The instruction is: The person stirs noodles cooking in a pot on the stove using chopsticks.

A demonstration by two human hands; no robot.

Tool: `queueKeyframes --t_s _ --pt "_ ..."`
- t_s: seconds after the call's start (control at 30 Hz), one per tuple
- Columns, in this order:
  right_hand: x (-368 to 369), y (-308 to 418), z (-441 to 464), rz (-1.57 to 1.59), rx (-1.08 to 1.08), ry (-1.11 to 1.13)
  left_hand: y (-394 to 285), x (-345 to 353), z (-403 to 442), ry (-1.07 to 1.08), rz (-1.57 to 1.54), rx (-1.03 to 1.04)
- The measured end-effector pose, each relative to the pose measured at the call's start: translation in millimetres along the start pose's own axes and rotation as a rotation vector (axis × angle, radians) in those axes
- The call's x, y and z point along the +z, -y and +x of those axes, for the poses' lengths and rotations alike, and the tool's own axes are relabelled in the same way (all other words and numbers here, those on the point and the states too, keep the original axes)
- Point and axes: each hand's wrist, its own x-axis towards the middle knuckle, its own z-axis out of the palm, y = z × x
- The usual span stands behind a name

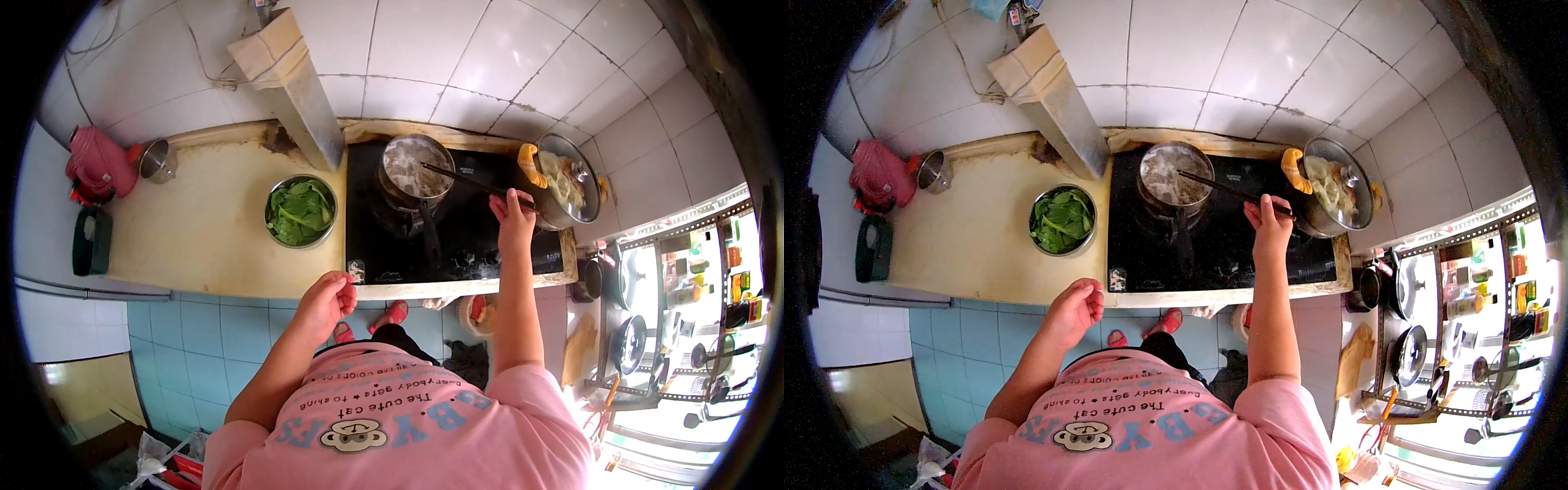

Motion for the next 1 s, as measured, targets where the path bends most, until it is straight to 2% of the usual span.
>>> queueKeyframes --t_s 0.23,0.5,0.73,0.87,1.0 --pt "19 -36 18 0.139 0.14 0.037 2 -3 1 0.004 -0.003 -0.019" --pt "45 -80 47 0.136 0.252 0.04 1 -3 -5 -0.036 0.013 -0.01" --pt "61 -80 62 0.145 0.298 0.03 2 -4 -6 -0.049 0.004 -0.006" --pt "63 -76 64 0.129 0.274 0.09 1 1 -7 -0.052 0.007 -0.011" --pt "48 -55 57 0.046 0.094 0.091 1 1 -5 -0.049 0.003 0.002"
